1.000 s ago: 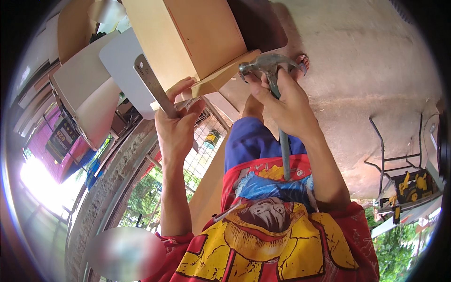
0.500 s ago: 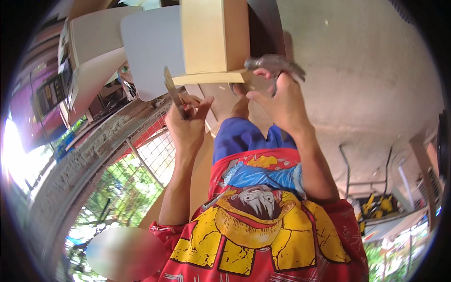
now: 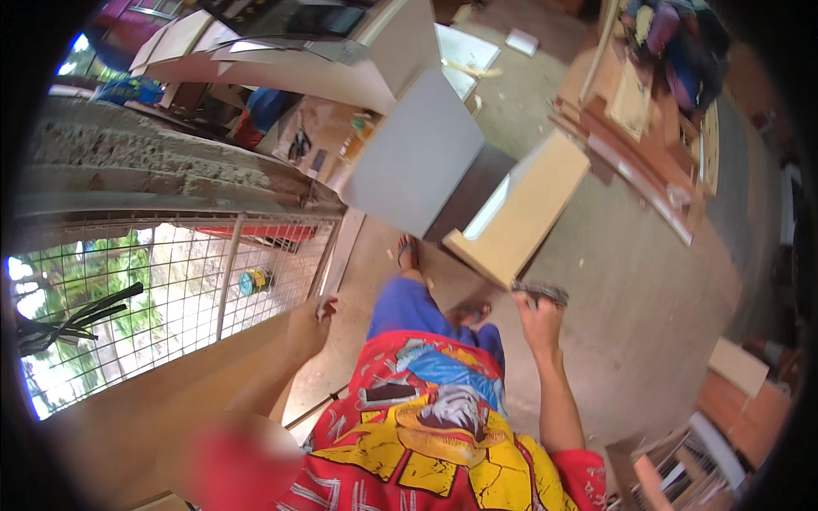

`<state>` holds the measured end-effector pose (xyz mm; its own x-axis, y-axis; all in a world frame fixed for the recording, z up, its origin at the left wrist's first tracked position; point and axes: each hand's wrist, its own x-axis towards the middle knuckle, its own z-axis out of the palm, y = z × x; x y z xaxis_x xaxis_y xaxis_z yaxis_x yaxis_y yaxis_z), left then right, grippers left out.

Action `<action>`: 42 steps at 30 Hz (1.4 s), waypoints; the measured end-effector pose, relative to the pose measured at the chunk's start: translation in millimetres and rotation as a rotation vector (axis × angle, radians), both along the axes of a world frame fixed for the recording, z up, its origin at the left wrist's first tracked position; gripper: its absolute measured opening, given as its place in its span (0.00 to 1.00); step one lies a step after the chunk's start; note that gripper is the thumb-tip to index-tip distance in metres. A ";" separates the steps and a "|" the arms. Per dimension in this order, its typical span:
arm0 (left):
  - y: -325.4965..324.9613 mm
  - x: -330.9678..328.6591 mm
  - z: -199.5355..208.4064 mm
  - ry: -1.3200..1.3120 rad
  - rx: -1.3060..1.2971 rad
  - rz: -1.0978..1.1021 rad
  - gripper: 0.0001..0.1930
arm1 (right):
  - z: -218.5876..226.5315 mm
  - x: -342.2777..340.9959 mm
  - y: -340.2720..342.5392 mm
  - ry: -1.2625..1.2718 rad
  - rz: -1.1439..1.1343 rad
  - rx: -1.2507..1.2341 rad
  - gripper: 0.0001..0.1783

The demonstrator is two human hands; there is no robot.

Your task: The person measures and marks a wooden panel using a metal ruler and pencil, then hammers nails into the panel to attach it to a larger furniture piece. The person repeatedly checks alignment and adjusts the panel during assembly.

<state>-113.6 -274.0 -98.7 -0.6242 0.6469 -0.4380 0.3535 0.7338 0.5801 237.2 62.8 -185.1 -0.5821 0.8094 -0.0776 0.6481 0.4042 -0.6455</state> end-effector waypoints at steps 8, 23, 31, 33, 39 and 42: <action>48.8 -45.6 20.4 -0.170 0.118 0.089 0.15 | 152.5 -16.7 19.1 -0.246 -0.173 0.017 0.15; 30.6 -204.4 -24.3 -0.141 0.274 0.291 0.16 | 264.9 -469.5 9.1 0.697 0.121 -0.957 0.23; -38.5 -171.5 -4.2 0.003 0.238 0.482 0.17 | 214.7 -793.0 112.1 0.346 -0.140 -0.422 0.19; -62.7 -150.5 0.1 -0.039 0.239 0.591 0.16 | 177.5 -833.6 140.2 0.327 -0.250 -0.384 0.22; -86.3 -121.1 35.5 -0.285 0.049 0.753 0.15 | 120.4 -874.5 210.6 0.466 -0.503 -0.452 0.34; -84.5 -121.1 24.0 -0.264 0.162 0.786 0.15 | 170.3 -857.6 164.1 -0.016 -0.021 0.035 0.35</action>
